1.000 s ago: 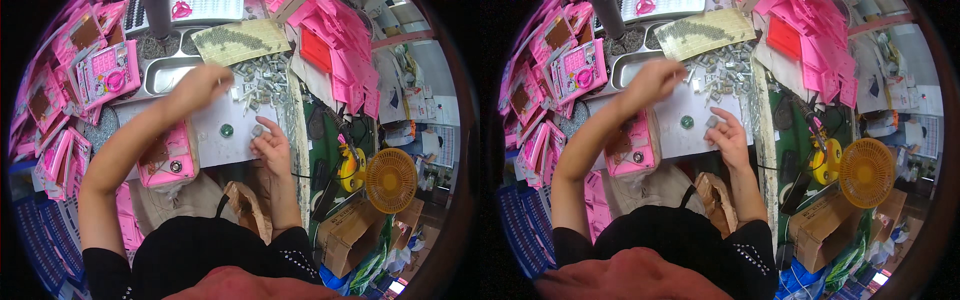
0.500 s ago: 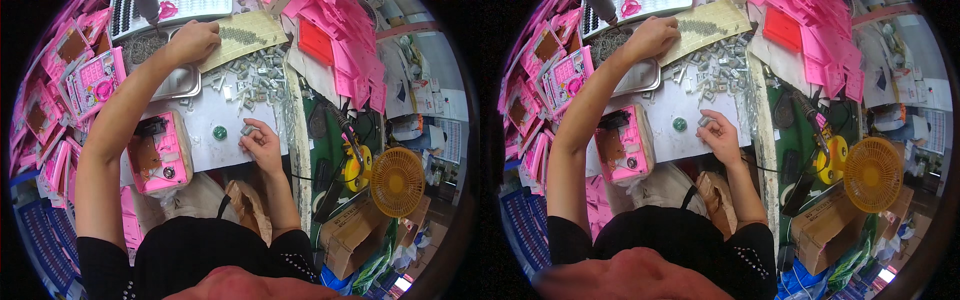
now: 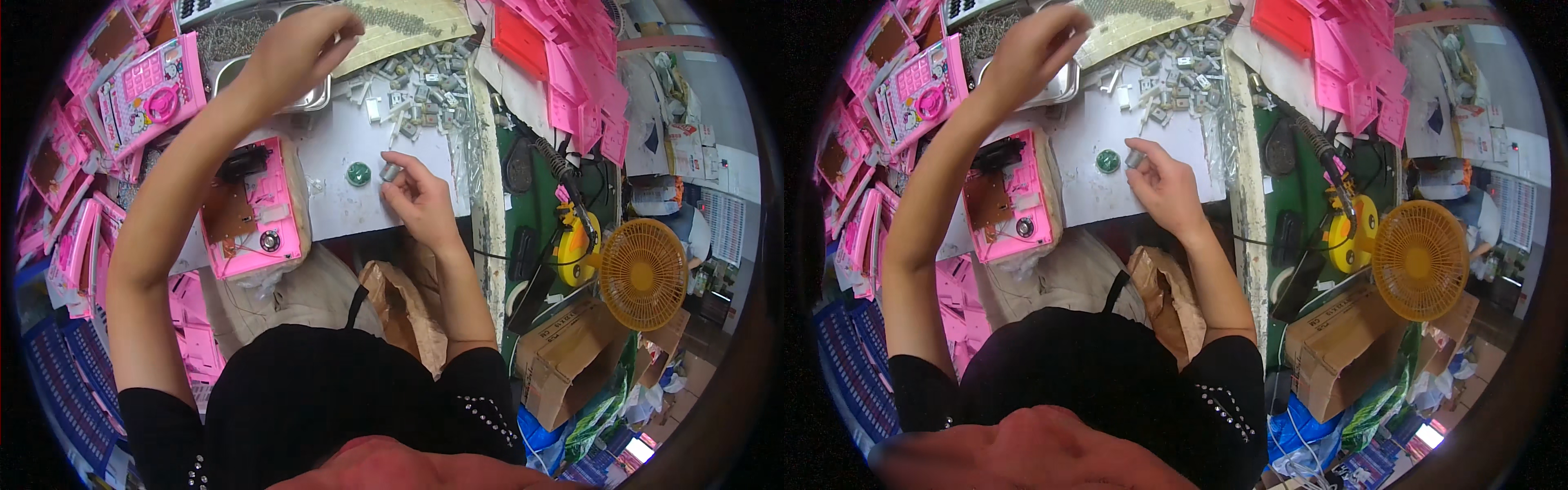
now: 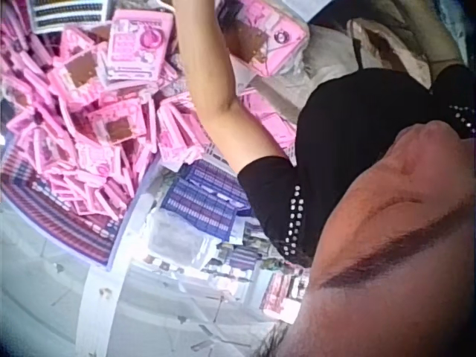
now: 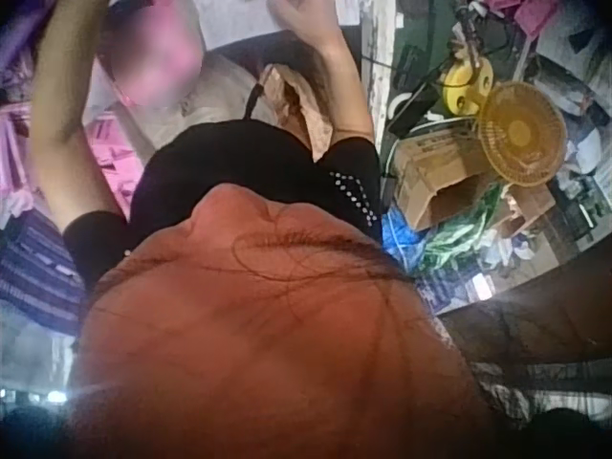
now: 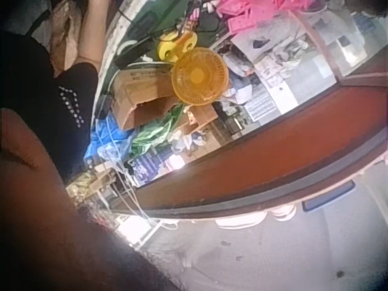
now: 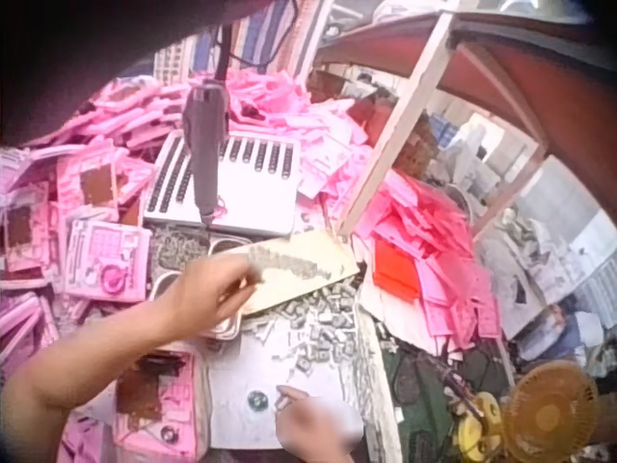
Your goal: Assembling a pink toy cash register by installing internal components, soldering wires, and screwing the casing shut.
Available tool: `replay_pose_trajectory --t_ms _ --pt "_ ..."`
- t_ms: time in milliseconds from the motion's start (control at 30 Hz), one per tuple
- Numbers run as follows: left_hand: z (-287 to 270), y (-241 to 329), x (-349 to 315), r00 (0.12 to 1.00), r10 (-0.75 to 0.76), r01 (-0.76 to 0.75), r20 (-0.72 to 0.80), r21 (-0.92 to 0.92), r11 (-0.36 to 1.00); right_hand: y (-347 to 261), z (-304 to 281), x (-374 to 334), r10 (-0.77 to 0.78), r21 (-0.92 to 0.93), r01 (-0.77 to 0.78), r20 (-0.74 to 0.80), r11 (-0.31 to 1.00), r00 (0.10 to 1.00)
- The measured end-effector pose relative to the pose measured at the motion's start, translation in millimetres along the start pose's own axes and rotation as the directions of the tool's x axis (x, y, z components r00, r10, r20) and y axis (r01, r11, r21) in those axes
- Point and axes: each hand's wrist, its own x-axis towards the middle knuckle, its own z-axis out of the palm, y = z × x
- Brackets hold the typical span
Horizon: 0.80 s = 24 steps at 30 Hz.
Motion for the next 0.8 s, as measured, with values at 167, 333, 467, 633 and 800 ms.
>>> replay_pose_trajectory --t_ms 167,333,467,633,800 --pt "-72.4 47.7 -110.8 0.985 -0.16 0.171 0.066 -0.249 0.953 -7.9 11.8 20.6 -0.085 -0.289 0.107 0.087 0.951 0.993" --pt "-81.1 69.0 -195.3 0.935 -0.353 0.341 0.023 -0.33 0.88 -15.0 27.0 27.7 -0.215 -0.617 0.219 0.081 0.756 0.973" --pt "-72.7 84.9 -226.0 0.9 -0.435 0.398 0.0 -0.402 0.824 -19.8 38.6 28.1 -0.183 -0.664 0.176 0.061 0.727 0.981" --pt "-57.4 97.5 -247.1 0.842 -0.54 0.447 -0.02 -0.535 0.717 -27.1 27.6 20.7 0.088 -0.333 -0.074 0.027 0.94 0.996" --pt "-40.3 97.5 -252.1 0.833 -0.552 0.457 0.046 -0.62 0.638 -70.0 65.1 -26.1 0.096 0.437 -0.129 0.097 0.89 0.991"
